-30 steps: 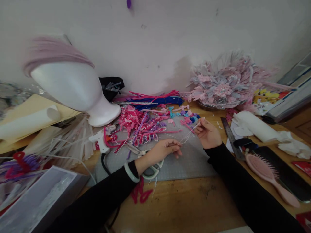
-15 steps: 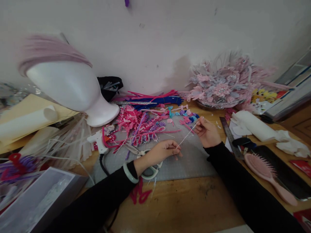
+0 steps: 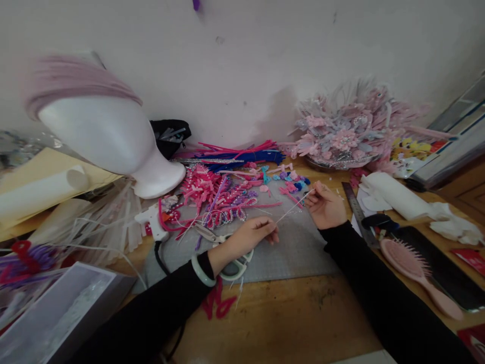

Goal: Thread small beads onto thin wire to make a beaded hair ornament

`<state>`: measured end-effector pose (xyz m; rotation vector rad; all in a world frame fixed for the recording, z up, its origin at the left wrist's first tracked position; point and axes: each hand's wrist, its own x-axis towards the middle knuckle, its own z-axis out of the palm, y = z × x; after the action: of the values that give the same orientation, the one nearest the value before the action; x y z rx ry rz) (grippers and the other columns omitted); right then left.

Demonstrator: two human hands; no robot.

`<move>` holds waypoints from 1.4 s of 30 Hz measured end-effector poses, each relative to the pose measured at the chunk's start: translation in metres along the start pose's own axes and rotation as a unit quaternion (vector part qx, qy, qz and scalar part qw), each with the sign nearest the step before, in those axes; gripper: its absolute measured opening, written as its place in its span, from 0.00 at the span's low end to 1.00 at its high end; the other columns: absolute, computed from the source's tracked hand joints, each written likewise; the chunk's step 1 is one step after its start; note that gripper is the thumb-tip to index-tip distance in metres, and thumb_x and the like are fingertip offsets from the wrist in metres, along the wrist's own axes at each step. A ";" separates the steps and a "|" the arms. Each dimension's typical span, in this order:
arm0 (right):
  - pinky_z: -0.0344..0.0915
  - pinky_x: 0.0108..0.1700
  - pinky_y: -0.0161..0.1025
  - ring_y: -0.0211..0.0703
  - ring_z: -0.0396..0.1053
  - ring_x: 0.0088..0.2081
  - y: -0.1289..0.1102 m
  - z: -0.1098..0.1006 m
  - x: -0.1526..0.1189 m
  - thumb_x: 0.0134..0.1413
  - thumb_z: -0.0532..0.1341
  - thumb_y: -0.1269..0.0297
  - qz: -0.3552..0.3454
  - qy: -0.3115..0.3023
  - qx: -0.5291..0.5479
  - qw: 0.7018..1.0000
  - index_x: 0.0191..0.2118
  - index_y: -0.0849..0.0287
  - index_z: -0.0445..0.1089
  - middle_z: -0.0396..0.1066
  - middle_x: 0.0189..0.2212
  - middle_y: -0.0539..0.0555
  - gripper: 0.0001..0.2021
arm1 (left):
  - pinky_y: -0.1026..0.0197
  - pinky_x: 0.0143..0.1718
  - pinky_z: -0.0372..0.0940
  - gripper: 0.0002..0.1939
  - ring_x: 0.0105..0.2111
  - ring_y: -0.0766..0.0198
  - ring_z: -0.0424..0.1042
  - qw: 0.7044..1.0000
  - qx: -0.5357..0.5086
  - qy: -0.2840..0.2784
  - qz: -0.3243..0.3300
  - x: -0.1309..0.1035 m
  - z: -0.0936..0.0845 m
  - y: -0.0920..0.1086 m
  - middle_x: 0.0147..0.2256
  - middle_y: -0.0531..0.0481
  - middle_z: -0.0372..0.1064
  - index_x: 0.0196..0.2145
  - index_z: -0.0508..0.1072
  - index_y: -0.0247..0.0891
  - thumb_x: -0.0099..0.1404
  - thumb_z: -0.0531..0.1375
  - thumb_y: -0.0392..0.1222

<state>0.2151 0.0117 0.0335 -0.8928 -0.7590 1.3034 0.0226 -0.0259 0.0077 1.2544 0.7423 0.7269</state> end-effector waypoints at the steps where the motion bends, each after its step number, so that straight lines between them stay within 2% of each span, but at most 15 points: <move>1: 0.50 0.18 0.32 0.29 0.49 0.16 0.000 0.000 0.000 0.37 0.64 0.60 0.004 0.000 0.000 1.000 0.18 0.57 0.57 0.56 0.16 0.44 0.14 | 0.66 0.27 0.59 0.11 0.22 0.70 0.65 1.000 0.010 -0.001 0.002 0.000 -0.001 -0.001 0.22 0.50 0.67 0.24 0.68 0.33 0.55 0.56 0.45; 6: 0.51 0.17 0.30 0.28 0.51 0.16 0.000 0.001 0.001 0.37 0.64 0.62 0.006 -0.001 0.004 1.000 0.18 0.58 0.58 0.57 0.16 0.44 0.12 | 0.67 0.27 0.57 0.10 0.21 0.72 0.63 1.000 0.023 0.003 -0.010 0.001 -0.002 -0.004 0.23 0.50 0.68 0.23 0.68 0.32 0.51 0.60 0.43; 8: 0.53 0.18 0.30 0.27 0.53 0.17 -0.002 0.003 0.000 0.36 0.64 0.64 0.015 0.004 0.005 1.000 0.20 0.58 0.60 0.62 0.18 0.44 0.11 | 0.67 0.26 0.57 0.10 0.21 0.72 0.63 1.000 0.013 0.001 -0.023 0.001 -0.002 -0.005 0.23 0.50 0.69 0.24 0.67 0.32 0.50 0.61 0.43; 11: 0.53 0.17 0.30 0.28 0.56 0.16 -0.005 0.005 -0.002 0.36 0.64 0.64 0.043 0.005 -0.008 0.999 0.21 0.57 0.60 0.67 0.22 0.46 0.10 | 0.66 0.26 0.58 0.11 0.21 0.71 0.64 1.000 -0.007 -0.007 -0.027 0.001 -0.001 -0.007 0.23 0.51 0.69 0.30 0.67 0.33 0.50 0.61 0.42; 13: 0.51 0.15 0.30 0.29 0.56 0.16 -0.005 0.005 -0.003 0.36 0.64 0.64 0.060 -0.002 -0.015 0.998 0.21 0.57 0.60 0.66 0.19 0.46 0.10 | 0.66 0.26 0.58 0.12 0.21 0.71 0.64 1.000 -0.001 -0.018 -0.020 0.000 -0.001 -0.009 0.24 0.51 0.68 0.33 0.67 0.34 0.51 0.60 0.42; 17: 0.51 0.15 0.28 0.27 0.55 0.14 -0.004 0.005 -0.003 0.33 0.66 0.65 0.059 -0.025 0.000 0.998 0.19 0.58 0.59 0.61 0.14 0.44 0.12 | 0.67 0.27 0.58 0.09 0.23 0.73 0.63 0.998 0.049 -0.040 0.000 -0.001 -0.001 -0.012 0.25 0.52 0.66 0.31 0.68 0.34 0.54 0.57 0.42; 21: 0.52 0.16 0.26 0.26 0.55 0.14 -0.003 0.004 -0.002 0.32 0.66 0.66 0.045 -0.033 0.021 0.998 0.18 0.59 0.58 0.60 0.13 0.44 0.13 | 0.67 0.30 0.59 0.11 0.25 0.72 0.64 0.996 0.071 -0.053 0.021 -0.002 -0.001 -0.011 0.27 0.51 0.66 0.30 0.67 0.33 0.58 0.53 0.45; 25: 0.53 0.16 0.27 0.27 0.54 0.14 -0.002 0.002 0.000 0.34 0.65 0.67 0.047 -0.024 0.022 0.998 0.19 0.59 0.57 0.60 0.13 0.43 0.12 | 0.65 0.32 0.60 0.15 0.26 0.70 0.65 0.996 0.059 -0.058 0.014 -0.003 0.000 -0.007 0.27 0.49 0.66 0.29 0.66 0.32 0.60 0.49 0.47; 35: 0.52 0.16 0.27 0.27 0.55 0.14 0.003 0.001 0.001 0.37 0.63 0.67 0.049 -0.007 0.010 0.999 0.20 0.59 0.58 0.59 0.14 0.43 0.11 | 0.65 0.33 0.60 0.10 0.28 0.71 0.64 0.983 0.150 -0.102 0.009 -0.006 0.000 -0.008 0.31 0.49 0.67 0.35 0.64 0.34 0.61 0.49 0.42; 38: 0.51 0.15 0.27 0.27 0.55 0.14 0.003 0.002 0.000 0.36 0.64 0.66 0.054 -0.015 0.008 0.998 0.19 0.59 0.58 0.59 0.13 0.43 0.11 | 0.66 0.33 0.60 0.10 0.30 0.70 0.65 0.963 0.239 -0.115 0.041 -0.008 0.001 -0.004 0.33 0.49 0.68 0.37 0.66 0.35 0.61 0.48 0.40; 40: 0.51 0.15 0.27 0.26 0.55 0.14 0.003 0.004 -0.001 0.35 0.64 0.66 0.060 -0.023 0.004 0.998 0.19 0.59 0.58 0.59 0.13 0.43 0.11 | 0.65 0.35 0.59 0.10 0.33 0.69 0.65 0.933 0.321 -0.141 0.089 -0.010 0.002 0.001 0.34 0.49 0.68 0.37 0.67 0.36 0.61 0.48 0.38; 42: 0.50 0.16 0.27 0.26 0.54 0.14 0.003 0.006 -0.003 0.34 0.65 0.65 0.062 -0.026 0.003 0.998 0.19 0.59 0.58 0.59 0.13 0.43 0.12 | 0.63 0.39 0.58 0.10 0.35 0.67 0.65 0.892 0.382 -0.189 0.152 -0.011 0.004 0.006 0.34 0.49 0.69 0.36 0.69 0.37 0.60 0.49 0.36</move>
<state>0.2081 0.0098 0.0337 -0.9152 -0.7491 1.4427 0.0193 -0.0368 0.0148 2.1982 0.5149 0.4050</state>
